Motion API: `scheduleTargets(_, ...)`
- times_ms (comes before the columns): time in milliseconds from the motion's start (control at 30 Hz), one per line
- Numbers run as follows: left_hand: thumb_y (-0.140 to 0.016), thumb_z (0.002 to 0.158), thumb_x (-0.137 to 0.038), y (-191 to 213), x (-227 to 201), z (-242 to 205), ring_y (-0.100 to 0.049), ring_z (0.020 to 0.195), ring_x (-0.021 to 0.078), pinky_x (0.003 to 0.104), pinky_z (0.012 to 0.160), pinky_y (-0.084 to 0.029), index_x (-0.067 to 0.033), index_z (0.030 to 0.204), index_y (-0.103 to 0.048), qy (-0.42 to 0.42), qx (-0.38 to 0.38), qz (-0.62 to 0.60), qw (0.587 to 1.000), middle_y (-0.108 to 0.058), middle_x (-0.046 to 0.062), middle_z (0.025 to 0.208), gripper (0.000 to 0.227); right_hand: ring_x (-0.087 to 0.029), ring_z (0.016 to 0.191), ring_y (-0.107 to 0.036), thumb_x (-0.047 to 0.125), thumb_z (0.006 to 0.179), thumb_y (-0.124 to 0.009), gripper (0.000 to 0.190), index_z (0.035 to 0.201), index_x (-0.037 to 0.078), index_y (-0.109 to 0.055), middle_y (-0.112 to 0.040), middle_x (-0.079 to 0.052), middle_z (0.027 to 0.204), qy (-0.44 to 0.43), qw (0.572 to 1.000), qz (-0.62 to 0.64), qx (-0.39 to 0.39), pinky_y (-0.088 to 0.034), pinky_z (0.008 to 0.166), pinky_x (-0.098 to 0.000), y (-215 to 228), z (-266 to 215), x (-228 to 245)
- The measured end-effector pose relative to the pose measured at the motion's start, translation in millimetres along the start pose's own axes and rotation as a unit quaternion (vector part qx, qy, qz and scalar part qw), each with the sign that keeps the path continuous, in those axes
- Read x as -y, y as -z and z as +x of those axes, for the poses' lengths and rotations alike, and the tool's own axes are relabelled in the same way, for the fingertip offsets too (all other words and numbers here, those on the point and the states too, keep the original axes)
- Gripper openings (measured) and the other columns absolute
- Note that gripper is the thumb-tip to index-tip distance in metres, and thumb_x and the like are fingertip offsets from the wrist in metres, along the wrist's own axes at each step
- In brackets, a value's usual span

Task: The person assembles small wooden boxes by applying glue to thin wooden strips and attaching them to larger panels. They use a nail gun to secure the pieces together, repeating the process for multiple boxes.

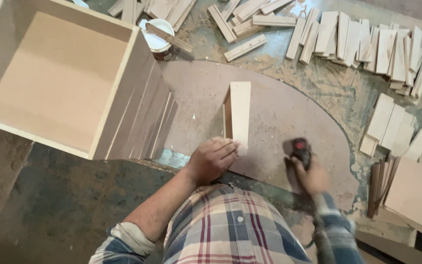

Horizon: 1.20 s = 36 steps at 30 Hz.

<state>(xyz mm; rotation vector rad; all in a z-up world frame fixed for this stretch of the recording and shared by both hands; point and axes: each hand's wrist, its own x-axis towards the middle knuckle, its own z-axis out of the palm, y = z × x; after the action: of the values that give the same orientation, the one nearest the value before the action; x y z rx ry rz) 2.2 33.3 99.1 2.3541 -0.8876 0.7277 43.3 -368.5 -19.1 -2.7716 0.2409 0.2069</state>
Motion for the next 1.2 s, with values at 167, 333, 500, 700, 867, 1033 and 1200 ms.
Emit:
scheduleTargets(167, -0.066, 0.097, -0.014, -3.5, -2.9, -5.1, -0.069, 0.116, 0.0255, 0.040, 0.103, -0.054, -0.0038, 0.102, -0.075, 0.014, -0.003, -0.012, 1.000, -0.074, 0.010, 0.122, 0.014, -0.023, 0.056, -0.063, 0.047, 0.100, -0.062, 0.053, 0.089, -0.003, -0.074, -0.066, -0.013, 0.065, -0.086, 0.959, 0.242, 0.117, -0.050, 0.054, -0.0379, 34.2, -28.1, 21.6)
scheduleTargets(333, -0.064, 0.099, -0.014, -6.1, 0.1, -6.0, -0.069, 0.117, 0.0254, 0.040, 0.104, -0.054, -0.0028, 0.105, -0.076, 0.008, -0.006, -0.017, 1.000, -0.074, 0.011, 0.123, 0.017, -0.021, 0.048, -0.056, 0.045, 0.101, -0.057, 0.054, 0.080, -0.004, -0.067, -0.059, -0.008, 0.057, -0.140, 0.919, 0.287, 0.233, -0.045, 0.048, -0.0370, 95.5, -36.0, 77.6)
scheduleTargets(500, -0.064, 0.099, -0.015, -5.2, 2.4, -4.8, -0.069, 0.115, 0.0269, 0.041, 0.102, -0.054, -0.0026, 0.104, -0.075, 0.005, -0.007, -0.044, 0.999, -0.073, 0.012, 0.122, 0.017, -0.018, 0.047, -0.057, 0.040, 0.102, -0.053, 0.056, 0.072, -0.005, -0.068, -0.062, -0.008, 0.054, -0.032, 0.926, 0.252, 0.281, -0.047, 0.047, -0.0356, 172.0, -69.0, 126.1)
scheduleTargets(700, -0.064, 0.096, -0.012, -0.3, 4.4, -4.1, -0.069, 0.114, 0.0255, 0.039, 0.100, -0.056, -0.0015, 0.104, -0.075, -0.012, -0.016, -0.024, 0.999, -0.074, 0.012, 0.121, 0.018, -0.014, 0.050, -0.057, 0.041, 0.102, -0.050, 0.058, 0.067, -0.003, -0.067, -0.063, -0.004, 0.054, 0.046, 0.914, 0.241, 0.323, -0.048, 0.049, -0.0320, 201.3, -89.0, 185.6)
scheduleTargets(867, -0.066, 0.097, -0.011, -5.9, 4.8, -3.3, -0.070, 0.111, 0.0234, 0.037, 0.099, -0.056, -0.0019, 0.102, -0.076, -0.019, -0.055, -0.022, 0.998, -0.074, 0.011, 0.119, 0.015, -0.016, 0.049, -0.055, 0.045, 0.101, -0.054, 0.058, 0.070, -0.002, -0.066, -0.062, -0.006, 0.053, -0.025, 0.927, 0.201, 0.315, -0.046, 0.049, -0.0342, 201.8, -91.5, 206.5)
scheduleTargets(1033, -0.067, 0.098, -0.011, -7.1, 6.8, -5.7, -0.070, 0.110, 0.0225, 0.036, 0.098, -0.056, -0.0008, 0.102, -0.077, -0.023, -0.069, -0.018, 0.997, -0.075, 0.010, 0.118, 0.015, -0.016, 0.049, -0.057, 0.043, 0.099, -0.051, 0.056, 0.070, -0.003, -0.066, -0.062, -0.007, 0.052, -0.007, 0.932, 0.182, 0.312, -0.047, 0.049, -0.0339, 197.7, -89.8, 209.2)
scheduleTargets(1200, -0.068, 0.097, -0.012, -8.0, 6.5, -6.6, -0.070, 0.109, 0.0220, 0.036, 0.097, -0.055, -0.0025, 0.100, -0.077, -0.015, -0.064, -0.022, 0.998, -0.075, 0.009, 0.118, 0.014, -0.016, 0.048, -0.058, 0.044, 0.100, -0.052, 0.059, 0.068, -0.003, -0.066, -0.063, -0.007, 0.050, 0.020, 0.937, 0.168, 0.307, -0.047, 0.049, -0.0334, 197.3, -90.1, 204.9)
